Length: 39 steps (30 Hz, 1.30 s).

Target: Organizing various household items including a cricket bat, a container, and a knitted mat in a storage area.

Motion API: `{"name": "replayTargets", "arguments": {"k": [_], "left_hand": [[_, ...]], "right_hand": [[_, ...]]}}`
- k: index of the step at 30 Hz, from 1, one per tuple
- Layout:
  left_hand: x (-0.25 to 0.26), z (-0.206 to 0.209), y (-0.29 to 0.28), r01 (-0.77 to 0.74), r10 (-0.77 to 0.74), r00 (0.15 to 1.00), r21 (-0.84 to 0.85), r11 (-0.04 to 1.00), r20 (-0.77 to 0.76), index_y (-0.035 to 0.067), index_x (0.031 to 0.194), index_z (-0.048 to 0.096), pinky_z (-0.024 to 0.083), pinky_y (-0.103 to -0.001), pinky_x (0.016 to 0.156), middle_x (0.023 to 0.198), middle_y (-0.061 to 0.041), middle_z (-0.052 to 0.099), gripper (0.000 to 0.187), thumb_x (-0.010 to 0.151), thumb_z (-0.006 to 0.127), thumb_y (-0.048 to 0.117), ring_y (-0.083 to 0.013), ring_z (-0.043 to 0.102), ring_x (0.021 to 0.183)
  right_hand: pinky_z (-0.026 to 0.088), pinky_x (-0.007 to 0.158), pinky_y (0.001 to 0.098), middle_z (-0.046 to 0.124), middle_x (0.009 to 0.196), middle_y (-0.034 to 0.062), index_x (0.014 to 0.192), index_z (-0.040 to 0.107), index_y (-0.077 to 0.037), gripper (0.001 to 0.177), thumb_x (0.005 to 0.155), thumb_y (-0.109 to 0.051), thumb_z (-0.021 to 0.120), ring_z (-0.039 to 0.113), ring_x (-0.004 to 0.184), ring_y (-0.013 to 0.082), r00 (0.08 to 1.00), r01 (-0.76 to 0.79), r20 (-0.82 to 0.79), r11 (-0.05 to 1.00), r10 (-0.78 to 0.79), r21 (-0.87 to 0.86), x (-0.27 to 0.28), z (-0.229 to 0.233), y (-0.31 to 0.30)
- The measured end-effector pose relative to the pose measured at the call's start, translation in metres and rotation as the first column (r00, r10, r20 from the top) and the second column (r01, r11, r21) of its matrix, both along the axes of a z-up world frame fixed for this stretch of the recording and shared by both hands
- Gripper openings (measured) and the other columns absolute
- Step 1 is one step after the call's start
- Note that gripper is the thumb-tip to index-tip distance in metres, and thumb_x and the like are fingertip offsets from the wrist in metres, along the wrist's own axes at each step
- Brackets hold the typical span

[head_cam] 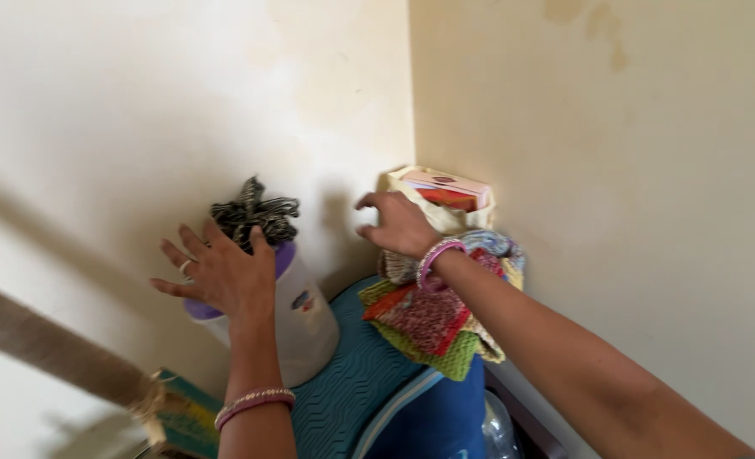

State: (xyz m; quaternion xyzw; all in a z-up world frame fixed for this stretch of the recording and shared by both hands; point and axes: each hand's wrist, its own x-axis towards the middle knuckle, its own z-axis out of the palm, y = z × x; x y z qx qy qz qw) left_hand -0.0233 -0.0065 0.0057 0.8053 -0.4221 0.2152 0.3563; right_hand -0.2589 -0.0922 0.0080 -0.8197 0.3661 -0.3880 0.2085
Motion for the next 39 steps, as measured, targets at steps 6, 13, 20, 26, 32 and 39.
{"name": "replayTargets", "arguments": {"k": [6, 13, 20, 26, 32, 39], "left_hand": [[-0.025, 0.005, -0.009, 0.071, -0.067, 0.997, -0.114, 0.991, 0.032, 0.008, 0.137, 0.061, -0.005, -0.074, 0.114, 0.157, -0.021, 0.040, 0.062, 0.086, 0.072, 0.043, -0.0433, 0.015, 0.153], [-0.043, 0.004, -0.003, 0.116, -0.109, 0.993, -0.150, 0.982, 0.048, 0.007, 0.137, 0.061, -0.006, -0.076, 0.114, 0.159, -0.020, 0.037, 0.061, 0.088, 0.074, 0.040, -0.0432, 0.012, 0.154], [-0.056, -0.001, 0.002, 0.239, -0.198, 0.964, -0.254, 0.937, 0.179, 0.008, 0.135, 0.062, -0.003, -0.073, 0.118, 0.161, -0.018, 0.038, 0.054, 0.089, 0.078, 0.031, -0.0401, 0.012, 0.157], [-0.074, -0.008, 0.010, 0.446, -0.353, 0.887, -0.354, 0.822, 0.296, 0.012, 0.127, 0.064, 0.015, -0.059, 0.127, 0.159, -0.016, 0.044, 0.044, 0.088, 0.075, 0.027, -0.0389, 0.022, 0.157], [-0.134, -0.032, -0.002, 0.766, -0.798, 0.602, -0.259, 0.589, -0.035, 0.008, 0.144, 0.052, 0.038, -0.055, 0.121, 0.152, -0.020, 0.052, 0.066, 0.088, 0.071, 0.038, -0.0387, 0.046, 0.146], [-0.205, -0.014, -0.004, 0.813, -0.833, 0.542, -0.182, 0.553, -0.111, -0.007, 0.154, 0.017, 0.031, -0.060, 0.109, 0.145, -0.039, 0.042, 0.137, 0.059, 0.097, 0.050, -0.0480, 0.044, 0.135]], "right_hand": [[0.021, 0.108, 0.0726, 0.055, 0.145, 0.0133, 0.149, 0.048, -0.022, 0.100, 0.063, -0.059, 0.084, 0.046, 0.134, 0.0341, 0.781, 0.356, -0.534, 0.934, -0.323, -0.045, -0.064, -0.080, -0.035], [0.041, 0.109, 0.0582, 0.060, 0.137, 0.0165, 0.149, 0.048, -0.020, 0.108, 0.062, -0.079, 0.075, 0.051, 0.134, 0.0366, 0.744, 0.153, -0.666, 0.957, 0.053, 0.247, -0.081, -0.064, -0.007], [0.050, 0.098, 0.0538, 0.074, 0.104, 0.0134, 0.122, 0.073, -0.017, 0.071, 0.077, -0.072, 0.065, 0.070, 0.106, 0.0330, 0.862, 0.233, -0.468, 0.972, -0.195, 0.023, -0.083, -0.112, -0.037], [0.054, 0.059, 0.0416, 0.066, 0.068, 0.0110, 0.108, 0.068, 0.000, 0.075, 0.094, -0.073, 0.057, 0.066, 0.062, 0.0239, 0.820, 0.566, -0.080, 0.784, -0.566, 0.256, -0.095, -0.088, -0.047], [0.039, 0.048, 0.0336, 0.058, 0.062, -0.0010, 0.082, 0.069, -0.002, 0.048, 0.098, -0.047, 0.071, 0.048, 0.053, 0.0131, 0.686, 0.497, 0.530, 0.853, -0.499, 0.160, -0.117, 0.008, -0.008], [0.041, 0.063, 0.0287, 0.055, 0.077, -0.0044, 0.091, 0.065, 0.000, 0.032, 0.110, -0.024, 0.075, 0.047, 0.071, 0.0074, 0.755, 0.535, 0.633, 0.717, -0.170, -0.446, -0.179, 0.133, 0.085]]}}
